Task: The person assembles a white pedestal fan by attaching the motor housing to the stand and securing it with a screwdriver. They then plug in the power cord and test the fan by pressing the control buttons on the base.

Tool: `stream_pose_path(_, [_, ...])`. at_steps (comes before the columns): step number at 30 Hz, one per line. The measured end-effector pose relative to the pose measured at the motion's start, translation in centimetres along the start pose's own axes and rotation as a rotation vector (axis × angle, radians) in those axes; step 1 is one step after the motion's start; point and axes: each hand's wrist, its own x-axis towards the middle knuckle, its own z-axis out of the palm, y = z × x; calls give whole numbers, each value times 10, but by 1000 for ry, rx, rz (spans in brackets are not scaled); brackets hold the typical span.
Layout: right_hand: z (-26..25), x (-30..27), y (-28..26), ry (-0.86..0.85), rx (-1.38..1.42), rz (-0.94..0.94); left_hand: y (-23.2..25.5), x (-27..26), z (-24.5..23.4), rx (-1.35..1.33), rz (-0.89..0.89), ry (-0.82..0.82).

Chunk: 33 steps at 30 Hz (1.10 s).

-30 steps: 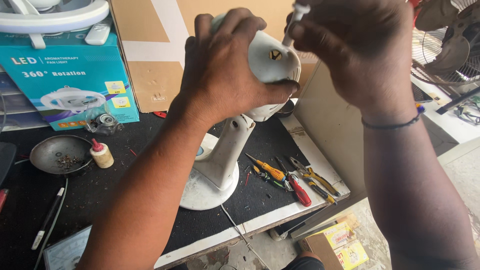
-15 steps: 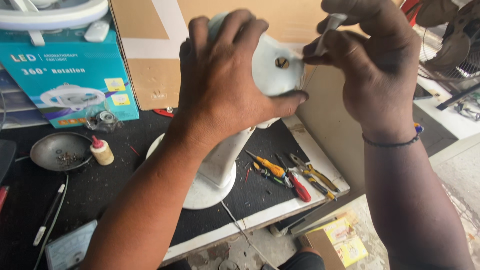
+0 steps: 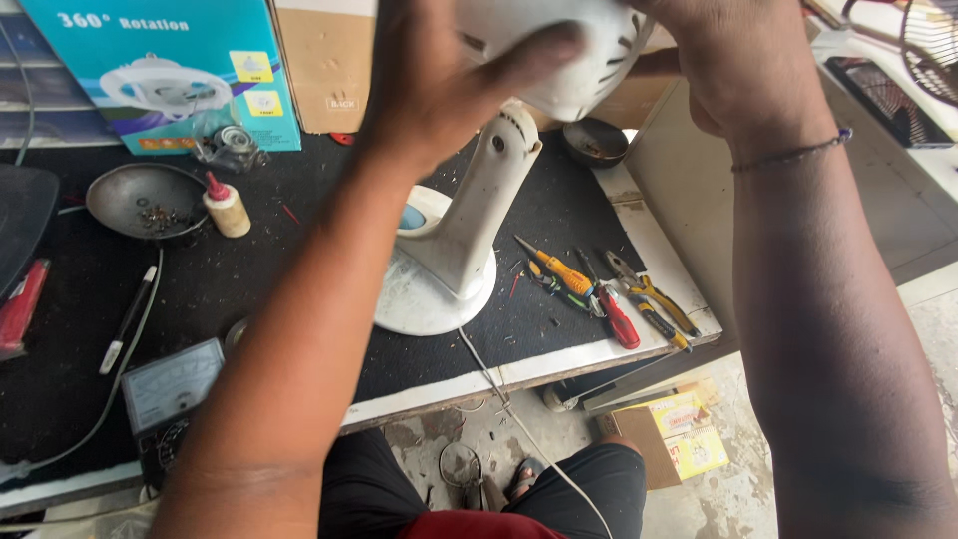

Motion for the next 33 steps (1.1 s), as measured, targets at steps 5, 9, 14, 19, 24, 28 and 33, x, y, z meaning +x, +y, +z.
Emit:
stream_pose_path(5, [3,-8,-12,68,54,54,-21,-114,50,-129,-476,-25])
stream_pose_path(9, [5,-21,-27,102,85,88,-23,-120,77,-78,-601,-86])
stream_pose_path(14, [-1,-40,-39,211,132,157,-12,-116,87,-131,-519,-114])
stream_pose_path(19, [-29,-102,11,311,200,-40,-3,-83,71,-212,-233,-289])
stream_pose_path(24, [-22,-155,20,453,258,68,-8,-61,81,-240,-27,-392])
stream_pose_path(28, [4,-190,44,582,476,113,-20,-65,85,-210,98,-468])
stream_pose_path(33, [64,-226,84,614,477,110,-56,-95,86,-102,157,-569])
